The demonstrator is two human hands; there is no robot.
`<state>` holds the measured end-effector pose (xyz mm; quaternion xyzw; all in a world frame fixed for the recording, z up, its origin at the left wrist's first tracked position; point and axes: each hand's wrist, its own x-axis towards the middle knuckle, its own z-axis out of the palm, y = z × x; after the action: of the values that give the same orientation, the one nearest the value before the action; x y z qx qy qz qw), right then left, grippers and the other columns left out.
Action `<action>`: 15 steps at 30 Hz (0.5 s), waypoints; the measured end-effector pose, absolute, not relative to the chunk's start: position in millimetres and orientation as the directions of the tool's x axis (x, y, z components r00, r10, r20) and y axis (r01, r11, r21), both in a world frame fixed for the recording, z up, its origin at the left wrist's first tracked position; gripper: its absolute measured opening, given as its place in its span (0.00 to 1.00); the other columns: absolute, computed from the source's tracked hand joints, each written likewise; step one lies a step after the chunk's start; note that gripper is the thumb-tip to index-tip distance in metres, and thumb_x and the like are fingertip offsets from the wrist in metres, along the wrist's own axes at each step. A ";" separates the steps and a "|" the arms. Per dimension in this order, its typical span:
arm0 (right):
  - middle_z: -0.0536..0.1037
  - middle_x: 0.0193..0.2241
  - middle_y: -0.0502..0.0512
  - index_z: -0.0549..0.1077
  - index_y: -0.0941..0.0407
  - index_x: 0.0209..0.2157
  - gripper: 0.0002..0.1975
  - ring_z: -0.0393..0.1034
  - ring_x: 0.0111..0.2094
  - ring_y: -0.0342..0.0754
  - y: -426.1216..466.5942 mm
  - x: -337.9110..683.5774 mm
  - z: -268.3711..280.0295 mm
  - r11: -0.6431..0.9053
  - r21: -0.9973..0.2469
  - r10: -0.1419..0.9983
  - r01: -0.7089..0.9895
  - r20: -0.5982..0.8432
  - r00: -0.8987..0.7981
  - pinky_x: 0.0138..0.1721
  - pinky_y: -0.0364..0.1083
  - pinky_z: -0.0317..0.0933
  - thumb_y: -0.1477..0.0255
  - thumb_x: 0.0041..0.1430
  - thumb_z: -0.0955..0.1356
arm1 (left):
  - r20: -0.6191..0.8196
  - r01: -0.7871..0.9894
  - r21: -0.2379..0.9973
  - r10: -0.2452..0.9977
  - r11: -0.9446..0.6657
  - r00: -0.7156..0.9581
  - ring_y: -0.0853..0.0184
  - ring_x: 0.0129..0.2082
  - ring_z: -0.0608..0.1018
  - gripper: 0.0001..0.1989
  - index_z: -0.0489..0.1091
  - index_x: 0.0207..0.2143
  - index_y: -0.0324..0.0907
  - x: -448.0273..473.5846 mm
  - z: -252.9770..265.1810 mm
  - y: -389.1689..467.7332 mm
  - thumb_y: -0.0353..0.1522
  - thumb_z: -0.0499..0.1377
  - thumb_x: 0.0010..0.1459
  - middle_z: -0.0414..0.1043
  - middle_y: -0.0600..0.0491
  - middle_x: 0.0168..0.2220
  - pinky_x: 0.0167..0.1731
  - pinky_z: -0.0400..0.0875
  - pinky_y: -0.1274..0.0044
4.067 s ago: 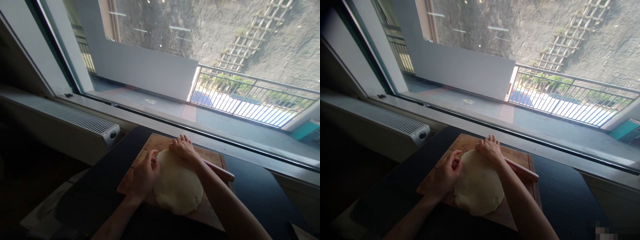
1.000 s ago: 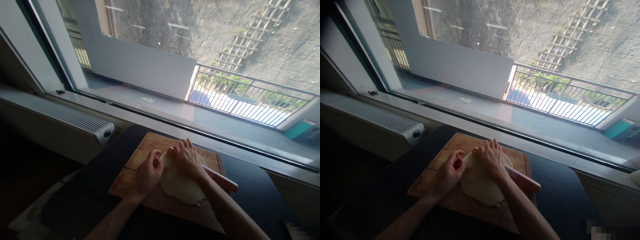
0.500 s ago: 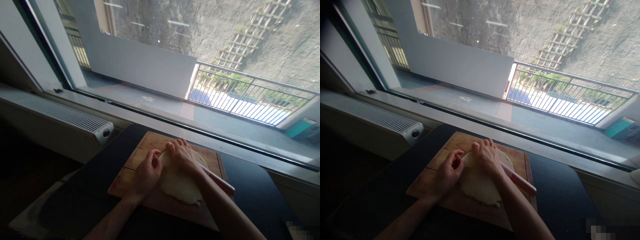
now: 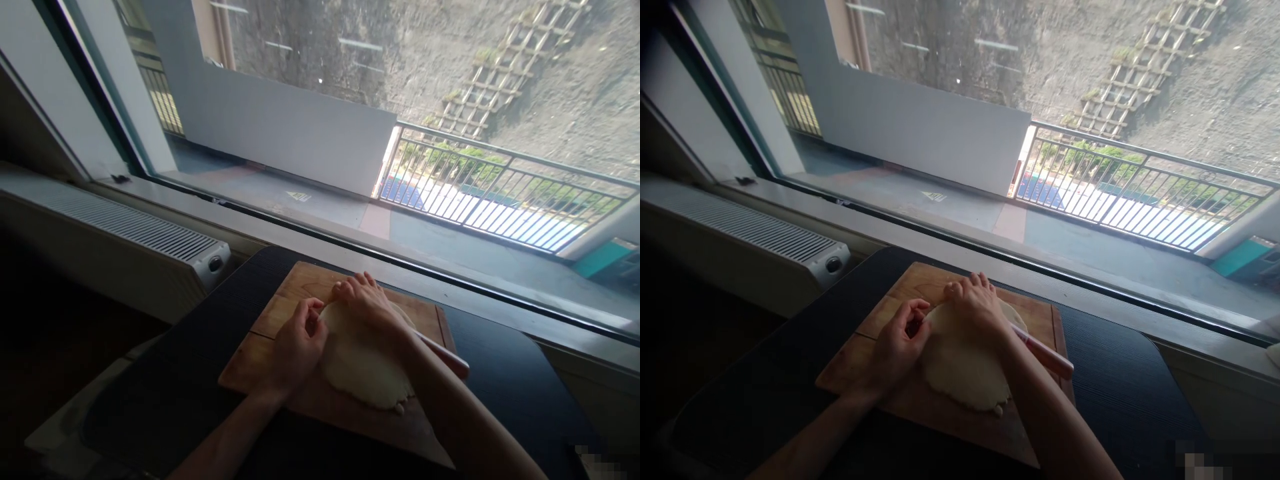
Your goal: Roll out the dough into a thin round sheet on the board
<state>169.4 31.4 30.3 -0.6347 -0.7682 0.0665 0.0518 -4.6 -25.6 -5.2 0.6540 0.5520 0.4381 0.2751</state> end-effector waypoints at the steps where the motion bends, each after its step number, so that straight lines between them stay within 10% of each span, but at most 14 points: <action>1: 0.61 0.55 0.53 0.64 0.48 0.51 0.23 0.43 0.60 0.52 23.4 162.8 25.5 0.216 -0.169 0.976 0.962 0.045 -0.212 0.54 0.53 0.45 0.57 0.64 0.49 | 0.268 0.482 0.843 0.963 -0.240 0.013 0.72 0.28 0.73 0.12 0.61 0.43 0.46 -4.9 -5.3 -26.1 0.34 0.53 0.55 0.67 0.59 0.28 0.31 0.66 0.79; 5: 0.57 0.58 0.58 0.64 0.54 0.51 0.24 0.35 0.62 0.55 37.2 164.9 21.7 0.164 -0.101 0.955 0.981 0.266 -0.132 0.57 0.56 0.35 0.58 0.65 0.49 | 0.291 0.534 0.805 0.956 -0.259 0.025 0.71 0.29 0.73 0.11 0.62 0.43 0.45 -4.8 -2.4 -30.1 0.33 0.51 0.55 0.69 0.58 0.29 0.33 0.67 0.79; 10: 0.67 0.48 0.62 0.70 0.57 0.41 0.24 0.55 0.52 0.55 67.4 203.9 39.0 -0.003 -0.127 0.946 0.992 0.320 0.044 0.51 0.54 0.48 0.62 0.65 0.49 | 0.284 0.771 0.588 0.955 -0.244 0.086 0.65 0.36 0.74 0.15 0.64 0.44 0.45 3.1 15.2 -22.6 0.32 0.52 0.52 0.72 0.52 0.36 0.36 0.65 0.75; 15: 0.70 0.42 0.57 0.70 0.53 0.44 0.18 0.62 0.42 0.49 -3.6 236.5 38.1 0.269 -0.139 0.928 0.953 0.303 -0.218 0.44 0.46 0.54 0.60 0.64 0.55 | 0.001 0.726 0.681 0.991 -0.097 0.131 0.58 0.38 0.75 0.19 0.69 0.39 0.39 24.9 49.7 9.7 0.40 0.58 0.46 0.74 0.45 0.35 0.35 0.65 0.74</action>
<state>236.5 -3.6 38.1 -0.6033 -0.7794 -0.0383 0.1646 24.9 9.7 49.7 0.7000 0.6133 0.2413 0.2750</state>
